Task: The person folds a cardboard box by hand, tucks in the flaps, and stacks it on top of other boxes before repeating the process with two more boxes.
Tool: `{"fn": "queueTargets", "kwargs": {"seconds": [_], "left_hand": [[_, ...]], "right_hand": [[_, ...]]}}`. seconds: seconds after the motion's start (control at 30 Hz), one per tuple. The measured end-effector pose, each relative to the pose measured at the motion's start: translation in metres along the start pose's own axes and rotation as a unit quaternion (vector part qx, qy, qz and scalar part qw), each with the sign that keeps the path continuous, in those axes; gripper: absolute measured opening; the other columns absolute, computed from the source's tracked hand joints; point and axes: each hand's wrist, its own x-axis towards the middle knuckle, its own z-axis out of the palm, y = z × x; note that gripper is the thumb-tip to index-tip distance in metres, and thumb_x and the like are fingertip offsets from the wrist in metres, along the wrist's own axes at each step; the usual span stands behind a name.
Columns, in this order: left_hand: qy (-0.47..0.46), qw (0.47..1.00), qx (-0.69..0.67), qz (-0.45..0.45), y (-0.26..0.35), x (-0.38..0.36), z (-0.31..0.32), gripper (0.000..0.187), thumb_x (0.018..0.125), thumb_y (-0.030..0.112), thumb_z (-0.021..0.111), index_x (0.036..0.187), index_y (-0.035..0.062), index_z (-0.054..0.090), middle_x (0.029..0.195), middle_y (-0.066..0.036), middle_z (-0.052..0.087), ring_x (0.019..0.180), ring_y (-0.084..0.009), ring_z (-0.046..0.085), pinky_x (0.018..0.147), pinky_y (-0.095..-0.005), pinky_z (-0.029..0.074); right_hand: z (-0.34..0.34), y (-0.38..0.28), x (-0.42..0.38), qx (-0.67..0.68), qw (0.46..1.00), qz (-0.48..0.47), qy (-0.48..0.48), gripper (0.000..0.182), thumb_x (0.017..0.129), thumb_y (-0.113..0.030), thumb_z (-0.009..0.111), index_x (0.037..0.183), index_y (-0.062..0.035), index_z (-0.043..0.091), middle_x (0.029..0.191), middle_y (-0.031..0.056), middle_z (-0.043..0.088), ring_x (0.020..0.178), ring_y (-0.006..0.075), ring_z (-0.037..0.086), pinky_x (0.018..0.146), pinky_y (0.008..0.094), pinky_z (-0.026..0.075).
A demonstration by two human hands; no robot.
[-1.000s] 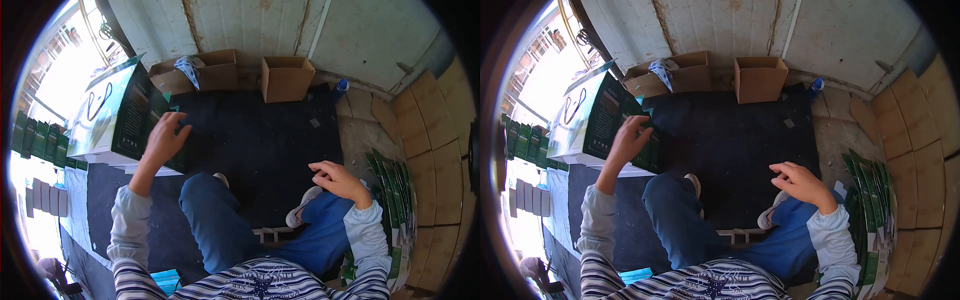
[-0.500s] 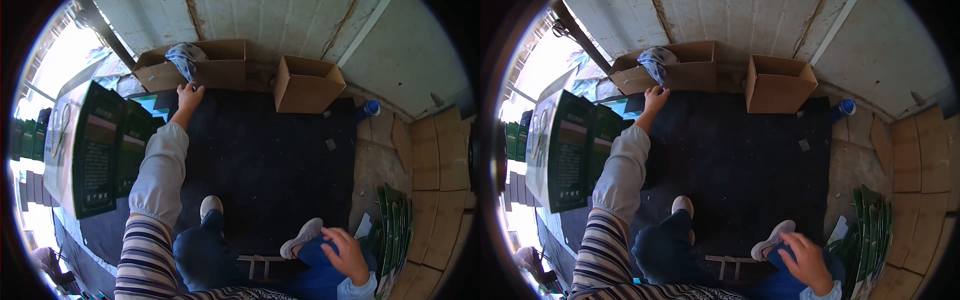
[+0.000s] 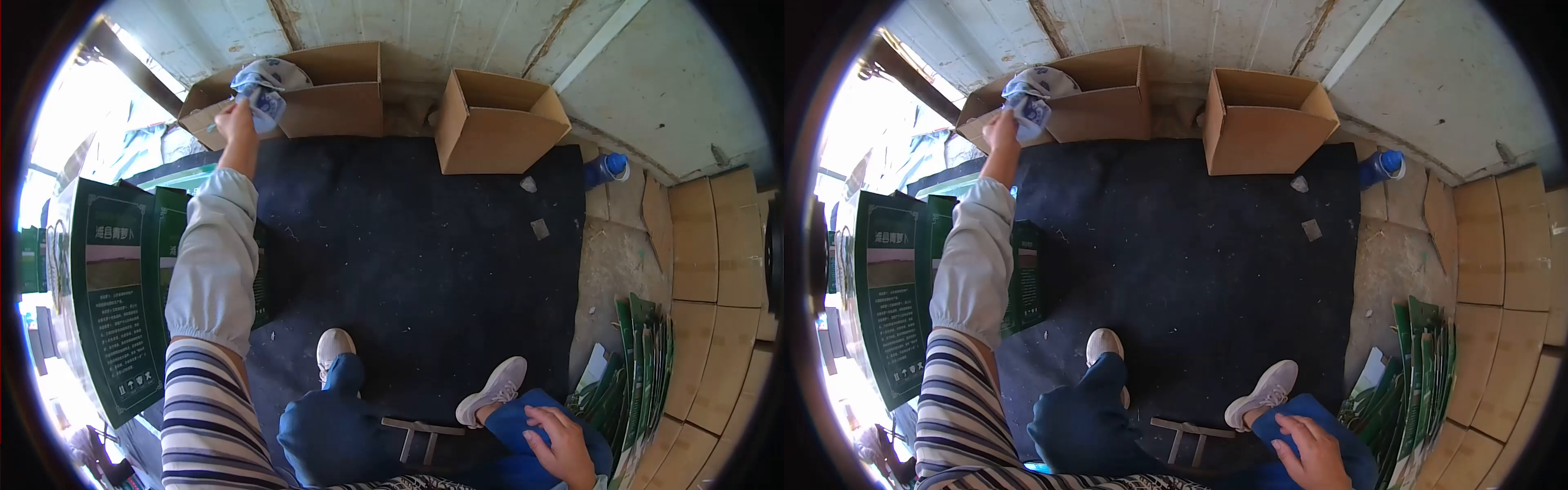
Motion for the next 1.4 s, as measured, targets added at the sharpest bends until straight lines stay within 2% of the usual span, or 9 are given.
{"fn": "queueTargets", "kwargs": {"seconds": [0.13,0.27,0.33,0.5,0.7,0.77,1.03,1.3,1.4], "left_hand": [[0.004,0.910,-0.335,-0.244,0.121,-0.060,0.043,0.020,0.081,0.000,0.066,0.097,-0.0053,0.055,0.089,-0.015,0.058,0.074,-0.0231,0.058,0.063,-0.0354,0.054],[-0.522,0.843,0.038,-0.127,0.209,-0.317,0.035,0.017,0.090,0.014,0.056,0.098,-0.0002,0.062,0.096,-0.011,0.064,0.075,-0.0193,0.060,0.061,-0.0291,0.052],[-0.691,0.699,0.161,0.090,0.207,-0.407,0.019,0.012,0.089,0.010,0.057,0.094,-0.0007,0.061,0.090,-0.008,0.063,0.077,-0.0182,0.061,0.067,-0.0311,0.050],[-0.865,0.492,0.066,-0.077,0.254,-0.521,-0.018,0.009,0.090,0.006,0.058,0.097,0.0009,0.062,0.080,-0.009,0.062,0.077,-0.0183,0.064,0.069,-0.0283,0.048],[-0.672,0.729,-0.025,-0.128,0.281,-0.562,-0.056,0.012,0.091,0.009,0.057,0.089,-0.0021,0.061,0.082,-0.008,0.064,0.073,-0.0112,0.058,0.065,-0.0232,0.045],[-0.635,0.771,0.024,0.039,0.281,-0.584,-0.067,0.019,0.089,0.017,0.061,0.089,-0.0020,0.061,0.077,-0.010,0.063,0.069,-0.0128,0.058,0.061,-0.0231,0.045],[-0.590,0.737,-0.196,0.265,0.276,-0.713,-0.101,0.028,0.085,0.020,0.064,0.095,-0.0061,0.060,0.076,-0.013,0.062,0.061,-0.0195,0.056,0.054,-0.0280,0.043],[-0.583,0.705,-0.162,0.369,0.281,-0.730,-0.111,0.037,0.082,0.021,0.067,0.101,-0.0099,0.059,0.076,-0.015,0.061,0.056,-0.0233,0.054,0.050,-0.0333,0.042],[-0.647,0.611,-0.214,0.404,0.263,-0.712,-0.104,0.037,0.079,0.015,0.067,0.101,-0.0136,0.058,0.075,-0.015,0.059,0.055,-0.0235,0.052,0.047,-0.0338,0.040]], "right_hand": [[0.001,-0.004,-0.007,0.000,0.999,-0.037,0.024,0.035,0.079,-0.007,0.065,0.113,0.0008,0.058,0.097,0.0160,0.062,0.083,0.0250,0.065,0.075,0.0334,0.051],[-0.001,0.006,-0.020,0.002,0.993,-0.097,0.072,0.043,0.079,-0.011,0.067,0.119,-0.0026,0.055,0.106,0.0152,0.059,0.091,0.0276,0.063,0.076,0.0339,0.052],[-0.005,0.003,-0.026,0.008,0.969,-0.151,0.194,0.053,0.077,-0.014,0.070,0.125,-0.0039,0.051,0.119,0.0180,0.054,0.105,0.0333,0.057,0.085,0.0377,0.048],[-0.016,-0.018,-0.056,-0.039,0.914,-0.306,0.264,0.069,0.075,-0.023,0.073,0.135,-0.0075,0.043,0.139,0.0185,0.040,0.131,0.0371,0.033,0.104,0.0520,0.030],[-0.010,-0.012,-0.139,0.272,0.904,-0.321,0.079,0.030,0.079,-0.017,0.071,0.099,0.0031,0.060,0.100,0.0142,0.063,0.090,0.0294,0.062,0.076,0.0336,0.049],[-0.013,-0.007,-0.167,0.367,0.832,-0.407,0.080,0.031,0.077,-0.016,0.072,0.098,0.0048,0.060,0.099,0.0134,0.063,0.091,0.0271,0.062,0.077,0.0324,0.049],[0.002,-0.068,-0.222,0.526,0.584,-0.618,-0.033,0.032,0.080,-0.017,0.069,0.100,0.0050,0.059,0.100,0.0140,0.063,0.093,0.0269,0.061,0.078,0.0321,0.048],[0.009,-0.071,-0.228,0.533,0.551,-0.640,-0.047,0.032,0.082,-0.018,0.066,0.103,0.0052,0.058,0.102,0.0146,0.063,0.094,0.0267,0.061,0.079,0.0318,0.047],[0.010,-0.070,-0.228,0.533,0.549,-0.643,-0.044,0.032,0.083,-0.018,0.065,0.104,0.0053,0.058,0.102,0.0148,0.063,0.094,0.0266,0.061,0.080,0.0317,0.047]]}}
